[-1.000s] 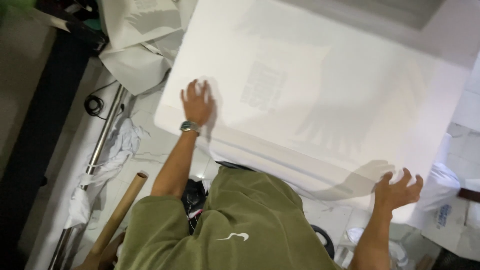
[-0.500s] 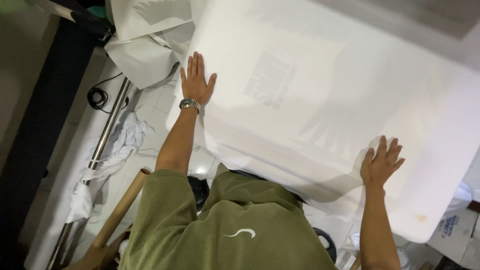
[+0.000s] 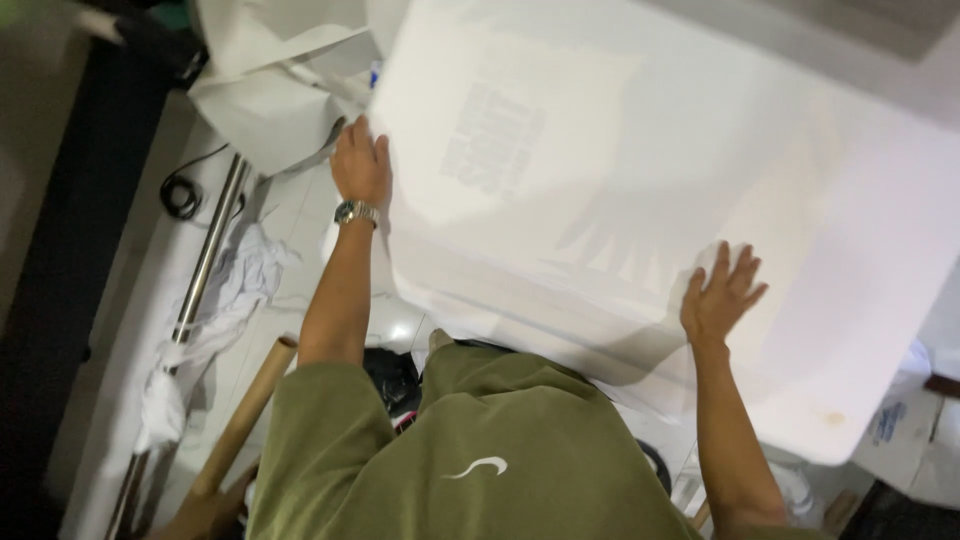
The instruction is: Operating a manual heat press machine to transfer designs from printed paper onto fabric garments.
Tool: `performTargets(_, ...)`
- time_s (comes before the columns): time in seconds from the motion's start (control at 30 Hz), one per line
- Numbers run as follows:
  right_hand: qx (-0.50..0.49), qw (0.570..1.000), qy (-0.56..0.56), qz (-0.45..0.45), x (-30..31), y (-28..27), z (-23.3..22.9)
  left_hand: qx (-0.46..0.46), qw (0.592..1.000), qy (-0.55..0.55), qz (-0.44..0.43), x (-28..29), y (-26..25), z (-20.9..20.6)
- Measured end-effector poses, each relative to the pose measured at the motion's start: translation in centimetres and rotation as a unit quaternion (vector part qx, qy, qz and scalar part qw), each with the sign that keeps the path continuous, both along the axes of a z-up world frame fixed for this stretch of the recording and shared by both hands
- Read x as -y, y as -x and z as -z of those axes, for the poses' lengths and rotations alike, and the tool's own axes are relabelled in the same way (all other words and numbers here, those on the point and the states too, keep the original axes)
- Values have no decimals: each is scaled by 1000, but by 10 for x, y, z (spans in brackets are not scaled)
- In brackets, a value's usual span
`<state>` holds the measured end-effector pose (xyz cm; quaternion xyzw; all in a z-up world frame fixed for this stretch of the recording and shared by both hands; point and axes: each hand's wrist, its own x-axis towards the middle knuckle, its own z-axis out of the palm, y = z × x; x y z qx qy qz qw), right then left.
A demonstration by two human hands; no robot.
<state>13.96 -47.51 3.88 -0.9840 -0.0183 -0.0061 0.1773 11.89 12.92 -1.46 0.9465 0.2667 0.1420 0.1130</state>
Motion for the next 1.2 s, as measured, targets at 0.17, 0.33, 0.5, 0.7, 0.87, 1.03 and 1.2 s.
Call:
performTargets(0.17, -12, 999, 35, 27, 9, 2, 8, -48, 998, -25, -10, 35, 5, -17)
performTargets(0.33, -36, 998, 34, 37, 0, 6, 3, -106, 993, 42, -17, 38, 14, -49)
performTargets(0.5, -50, 998, 26, 41, 1, 14, -1, -103, 994, 31, -16, 38, 18, -47)
performTargets(0.7, -56, 997, 39, 31, 0, -6, 0, -103, 994, 23, -26, 34, 7, -38)
performTargets(0.87, -57, 997, 47, 25, 7, -20, 1, -101, 994, 41, -18, 37, -3, -41)
performTargets(1.03, -20, 1000, -10, -5, 2, -15, -18, -84, 994, 65, -9, 27, -7, -33)
performTargets(1.2, 40, 999, -15, 8, 11, 8, -26, -64, 997, 15, -29, 26, -1, -32)
